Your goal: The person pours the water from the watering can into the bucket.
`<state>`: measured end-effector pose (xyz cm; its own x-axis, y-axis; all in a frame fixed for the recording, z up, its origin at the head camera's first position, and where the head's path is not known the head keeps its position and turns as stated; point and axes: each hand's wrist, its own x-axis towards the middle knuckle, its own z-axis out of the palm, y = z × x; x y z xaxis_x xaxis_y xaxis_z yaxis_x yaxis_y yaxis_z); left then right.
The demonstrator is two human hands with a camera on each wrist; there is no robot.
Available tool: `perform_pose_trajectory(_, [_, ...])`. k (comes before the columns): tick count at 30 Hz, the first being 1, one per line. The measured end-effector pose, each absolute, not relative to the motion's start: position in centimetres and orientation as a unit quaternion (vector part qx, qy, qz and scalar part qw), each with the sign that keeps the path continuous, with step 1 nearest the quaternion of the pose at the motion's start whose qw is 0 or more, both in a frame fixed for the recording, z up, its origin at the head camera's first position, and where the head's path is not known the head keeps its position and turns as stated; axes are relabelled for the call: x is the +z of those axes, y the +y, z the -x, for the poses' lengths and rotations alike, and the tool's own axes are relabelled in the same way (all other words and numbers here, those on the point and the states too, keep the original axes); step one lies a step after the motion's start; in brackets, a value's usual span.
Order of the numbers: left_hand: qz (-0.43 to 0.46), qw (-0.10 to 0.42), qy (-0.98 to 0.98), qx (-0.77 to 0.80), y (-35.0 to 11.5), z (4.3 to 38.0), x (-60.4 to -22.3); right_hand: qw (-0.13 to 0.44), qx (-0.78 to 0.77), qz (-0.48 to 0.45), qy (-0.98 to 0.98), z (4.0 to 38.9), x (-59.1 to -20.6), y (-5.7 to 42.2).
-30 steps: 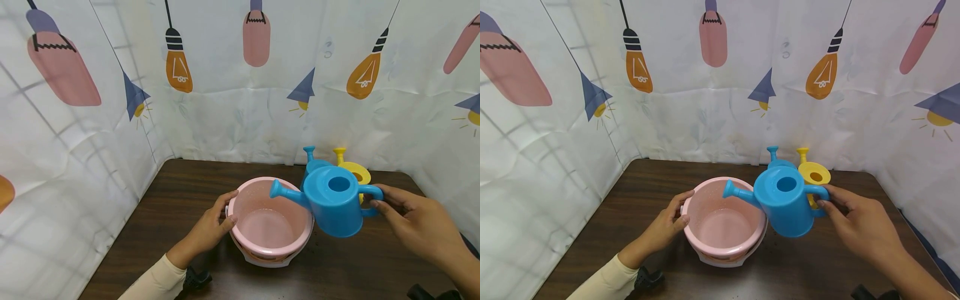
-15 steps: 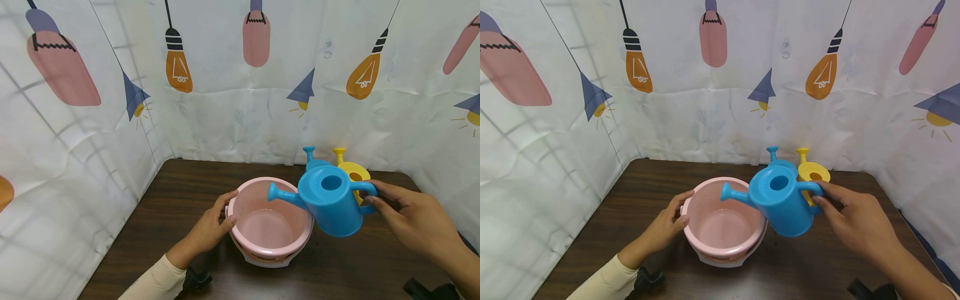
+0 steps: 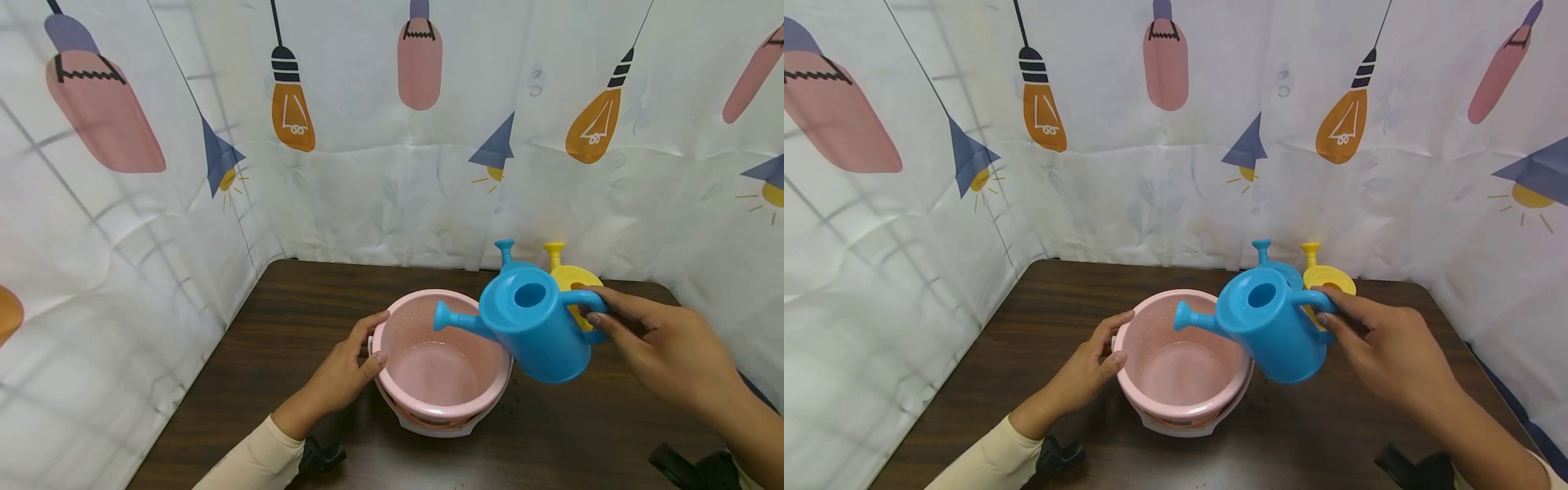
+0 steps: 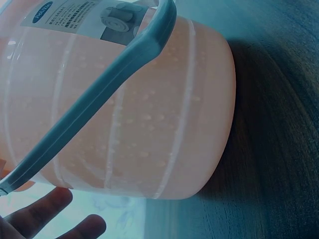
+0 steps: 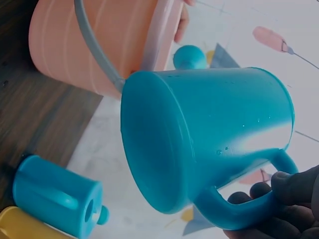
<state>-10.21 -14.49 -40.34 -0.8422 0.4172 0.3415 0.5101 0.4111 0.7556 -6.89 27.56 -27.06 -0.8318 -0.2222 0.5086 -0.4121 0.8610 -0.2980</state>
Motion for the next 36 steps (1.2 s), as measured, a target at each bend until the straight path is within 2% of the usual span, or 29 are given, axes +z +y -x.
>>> perform_pose_trajectory(36, [0.278,0.054,-0.839,-0.465,-14.5,10.2,-40.4,0.251,0.209,-0.242,-0.914,8.1,-25.7,26.1])
